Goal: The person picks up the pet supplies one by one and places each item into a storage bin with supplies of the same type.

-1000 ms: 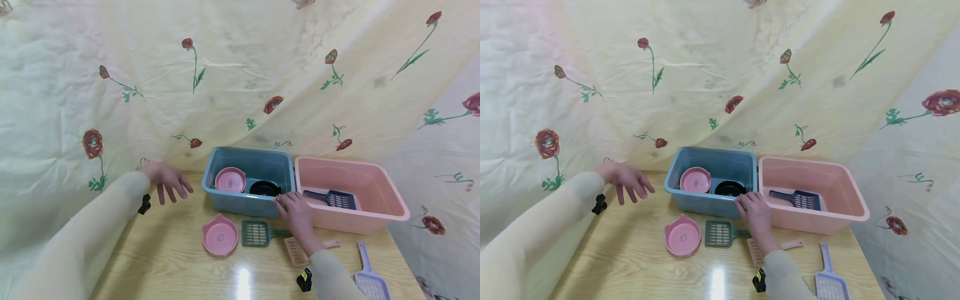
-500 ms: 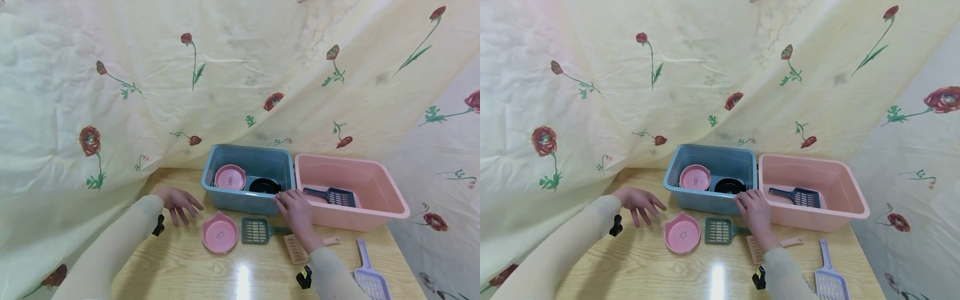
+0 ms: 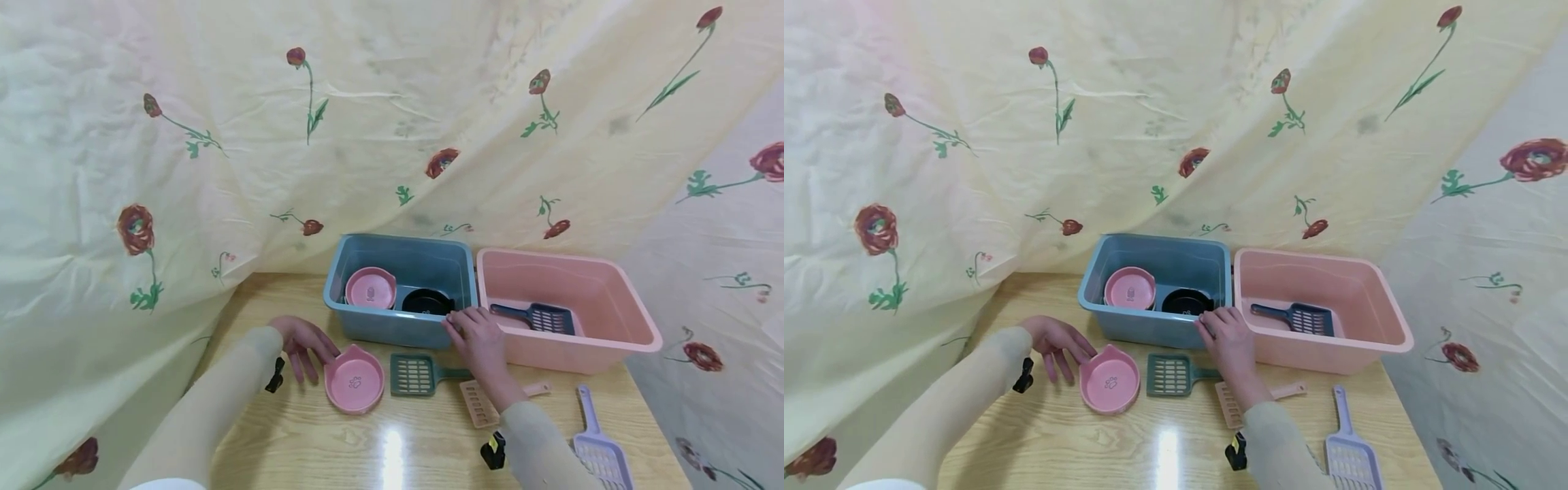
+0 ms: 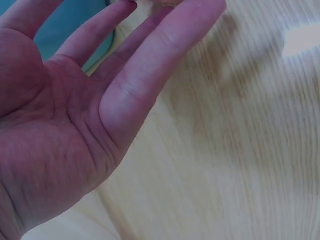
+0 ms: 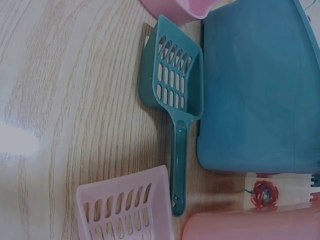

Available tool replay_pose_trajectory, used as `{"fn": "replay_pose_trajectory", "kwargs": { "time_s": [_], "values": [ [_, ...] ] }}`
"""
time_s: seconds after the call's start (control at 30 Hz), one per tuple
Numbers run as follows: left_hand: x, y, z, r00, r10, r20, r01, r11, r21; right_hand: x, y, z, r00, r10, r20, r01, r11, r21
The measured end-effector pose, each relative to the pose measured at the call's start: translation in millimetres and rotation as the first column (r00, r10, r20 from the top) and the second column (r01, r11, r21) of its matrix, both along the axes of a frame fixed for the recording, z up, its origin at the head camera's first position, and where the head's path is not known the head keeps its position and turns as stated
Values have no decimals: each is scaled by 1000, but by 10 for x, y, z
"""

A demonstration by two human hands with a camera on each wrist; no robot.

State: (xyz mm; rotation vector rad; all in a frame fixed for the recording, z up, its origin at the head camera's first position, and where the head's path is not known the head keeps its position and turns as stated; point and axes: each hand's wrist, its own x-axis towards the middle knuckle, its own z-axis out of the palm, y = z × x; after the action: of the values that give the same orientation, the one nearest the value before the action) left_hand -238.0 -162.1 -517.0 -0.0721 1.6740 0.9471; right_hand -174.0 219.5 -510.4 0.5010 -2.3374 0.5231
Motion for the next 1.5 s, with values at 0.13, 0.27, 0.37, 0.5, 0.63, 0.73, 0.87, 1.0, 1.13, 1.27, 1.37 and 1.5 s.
{"fn": "replay_pose_trajectory", "kwargs": {
  "time_s": [0.13,0.27,0.37,0.5,0.63,0.73,0.87,1.0,1.13,1.27,1.37,1.5],
  "values": [
    [-4,28,-89,1000,27,5,-27,1000,-14,0,-9,-6,1000,3,11,-3,1000,-3],
    [-20,54,-183,999,44,3,-44,999,-31,-4,-7,-17,1000,11,23,-10,1000,-15],
    [-33,101,-225,998,52,-23,-53,997,-60,-13,1,-30,999,14,29,-13,1000,-23],
    [-49,168,-244,997,62,-51,-66,993,-97,-20,1,-36,1000,13,16,-12,1000,-20],
    [-49,191,-241,996,65,-62,-72,991,-113,-19,-12,-30,1000,17,-1,-17,1000,-18],
    [-42,206,-239,995,57,-77,-66,991,-116,-19,-11,-33,1000,21,2,-21,999,-27],
    [-20,238,-250,991,63,-116,-77,990,-122,-20,-6,-34,1000,21,3,-21,999,-35],
    [14,277,-283,981,77,-177,-102,985,-139,-20,-6,-36,1000,21,-1,-21,999,-32],
    [30,321,-308,971,66,-231,-104,983,-154,-17,-3,-36,1000,14,7,-14,1000,-27],
    [35,349,-314,968,56,-243,-95,984,-153,-20,0,-41,1000,14,15,-14,1000,-26],
    [37,355,-316,970,60,-237,-98,984,-150,-22,0,-40,1000,22,19,-21,999,-30],
    [48,341,-324,966,36,-257,-76,987,-144,-17,0,-37,999,22,32,-21,999,-35]
  ]
}}
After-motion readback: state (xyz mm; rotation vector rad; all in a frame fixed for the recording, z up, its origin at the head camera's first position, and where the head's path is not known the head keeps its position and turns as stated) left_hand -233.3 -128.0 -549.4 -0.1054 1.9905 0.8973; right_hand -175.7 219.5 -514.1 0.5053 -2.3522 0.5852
